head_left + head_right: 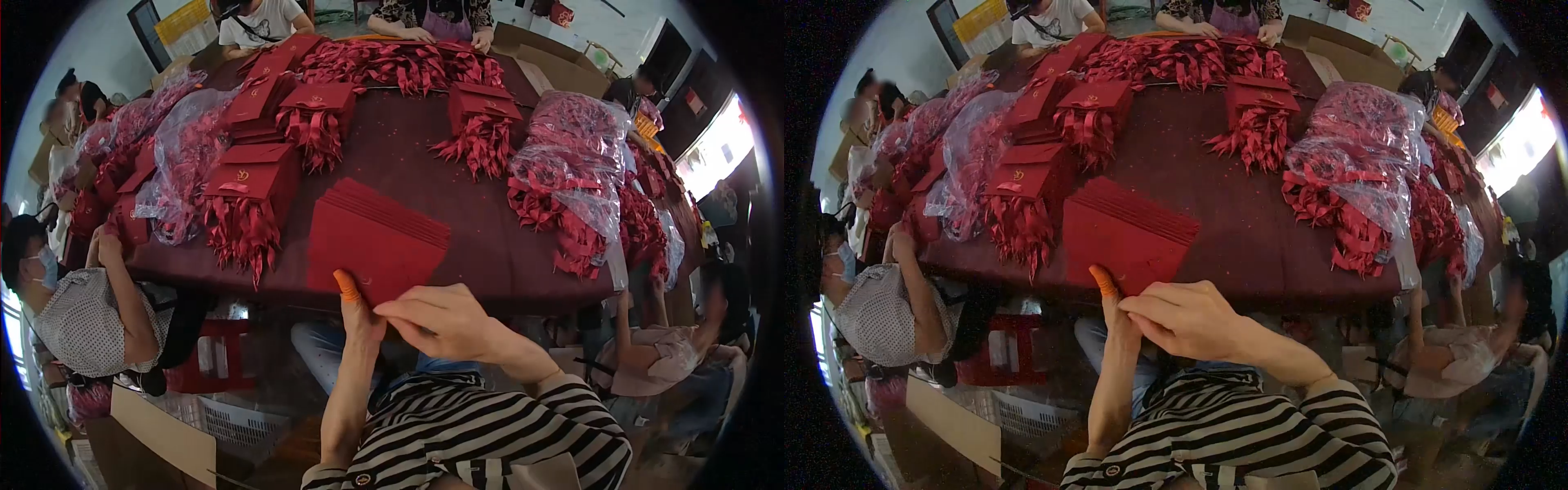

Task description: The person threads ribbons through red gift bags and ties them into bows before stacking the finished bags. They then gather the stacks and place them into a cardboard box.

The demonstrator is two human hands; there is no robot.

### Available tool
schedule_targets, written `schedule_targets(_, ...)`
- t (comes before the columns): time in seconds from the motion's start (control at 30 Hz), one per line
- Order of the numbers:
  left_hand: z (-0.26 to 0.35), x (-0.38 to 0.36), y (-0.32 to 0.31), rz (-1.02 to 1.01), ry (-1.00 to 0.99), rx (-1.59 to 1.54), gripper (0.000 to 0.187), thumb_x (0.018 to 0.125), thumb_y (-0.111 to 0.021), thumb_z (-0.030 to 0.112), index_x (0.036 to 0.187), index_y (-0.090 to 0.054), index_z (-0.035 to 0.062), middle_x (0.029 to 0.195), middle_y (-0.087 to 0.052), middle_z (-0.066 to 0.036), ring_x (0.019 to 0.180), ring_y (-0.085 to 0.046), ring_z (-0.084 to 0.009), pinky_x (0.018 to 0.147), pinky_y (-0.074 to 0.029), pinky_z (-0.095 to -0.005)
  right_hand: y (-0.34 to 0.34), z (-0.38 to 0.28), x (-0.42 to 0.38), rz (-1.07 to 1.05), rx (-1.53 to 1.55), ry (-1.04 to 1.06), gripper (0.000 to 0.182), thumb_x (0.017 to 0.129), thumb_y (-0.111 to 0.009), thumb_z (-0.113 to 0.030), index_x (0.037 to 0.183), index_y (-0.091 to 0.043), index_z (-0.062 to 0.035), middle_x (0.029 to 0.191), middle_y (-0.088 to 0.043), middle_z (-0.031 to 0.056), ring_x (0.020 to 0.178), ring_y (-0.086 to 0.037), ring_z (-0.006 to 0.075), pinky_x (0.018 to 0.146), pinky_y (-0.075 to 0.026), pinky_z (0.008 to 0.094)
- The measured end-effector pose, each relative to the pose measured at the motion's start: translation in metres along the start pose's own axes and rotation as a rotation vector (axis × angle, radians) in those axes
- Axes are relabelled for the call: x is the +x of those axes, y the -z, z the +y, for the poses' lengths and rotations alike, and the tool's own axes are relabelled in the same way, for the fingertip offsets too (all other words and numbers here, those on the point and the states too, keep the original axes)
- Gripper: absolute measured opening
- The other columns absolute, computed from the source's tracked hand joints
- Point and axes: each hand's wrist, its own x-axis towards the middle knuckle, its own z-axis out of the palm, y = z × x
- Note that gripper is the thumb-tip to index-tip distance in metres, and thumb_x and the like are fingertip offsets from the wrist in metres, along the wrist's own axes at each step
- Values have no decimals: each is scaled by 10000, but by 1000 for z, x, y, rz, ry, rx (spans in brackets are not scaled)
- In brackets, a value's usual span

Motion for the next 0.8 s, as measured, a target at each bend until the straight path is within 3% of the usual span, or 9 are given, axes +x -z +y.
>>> schedule_targets(0.07, 5, 5, 4, 120, -114, 179, 513, 997, -527, 434, 1413, -416, 156, 1228, -589, -59, 1085, -600, -230, 947, -524, -420, 23, -9, 5, 180, -9, -24, 225, 817, -727, -104, 1028, -694, -32, 889, -677, 76, 743, -655, 225, 594, -529, 310)
schedule_targets(0.17, 13, 3, 19, 164, -210, 412, 561, 986, -529, 462, 1429, -373, 154, 1333, -525, -67, 1185, -552, -256, 1014, -489, -461, 40, 0, 30, 235, -344, -58, 651, 805, -770, -286, 1343, -517, -18, 1143, -628, 170, 967, -633, 331, 832, -520, 414)
schedule_targets(0.2, 15, -2, 12, 203, -180, 368, 578, 979, -539, 467, 1433, -369, 153, 1349, -515, -68, 1213, -534, -261, 1032, -474, -468, 36, 7, 26, 114, -387, -177, 853, 798, -775, -354, 1455, -358, -4, 1270, -563, 224, 1109, -589, 388, 950, -469, 458)
schedule_targets(0.27, 20, -3, 10, 239, -153, 328, 594, 972, -549, 471, 1437, -365, 151, 1365, -505, -69, 1242, -516, -266, 1050, -459, -475, 22, 23, 19, 15, -219, -268, 857, 798, -776, -354, 1453, -353, 3, 1276, -561, 237, 1133, -582, 398, 959, -467, 459)
schedule_targets(0.33, 23, -2, 19, 24, -209, 410, 634, 968, -549, 484, 1463, -343, 147, 1391, -489, -63, 1270, -492, -267, 1069, -439, -475, 11, 31, 15, -74, 60, -387, 833, 813, -767, -346, 1439, -358, 20, 1282, -559, 266, 1175, -571, 403, 953, -476, 446)
schedule_targets(0.47, 28, -1, 9, 104, -244, 602, 686, 947, -553, 532, 1477, -338, 151, 1414, -475, -63, 1281, -485, -263, 1074, -438, -461, -5, 28, 12, 89, -35, -368, 787, 830, -742, -332, 1431, -373, 16, 1209, -598, 243, 1093, -615, 373, 897, -506, 417)
schedule_targets(0.57, 30, -5, -14, 110, -160, 179, 582, 936, -633, 413, 1405, -419, 143, 1363, -524, -31, 1247, -518, -217, 1050, -458, -421, -16, 19, 14, 110, -198, -310, 766, 834, -732, -337, 1420, -388, 17, 1118, -622, 214, 1002, -641, 332, 826, -525, 388)
schedule_targets(0.7, 22, 29, 28, -153, -349, 203, 457, 984, -584, 315, 1372, -463, 106, 1265, -597, -59, 1094, -628, -226, 943, -546, -386, -18, -1, 19, -16, -229, -218, 826, 849, -704, -420, 1449, -352, 26, 1085, -598, 214, 986, -632, 344, 826, -522, 392)
schedule_targets(0.8, 27, 31, 43, -19, -123, 12, 370, 1002, -542, 303, 1303, -507, 89, 1141, -644, -60, 1037, -642, -208, 891, -557, -354, -13, 23, 23, -172, 316, -244, 689, 970, -581, -387, 1467, -345, 28, 1209, -603, 193, 1074, -623, 318, 908, -498, 374)
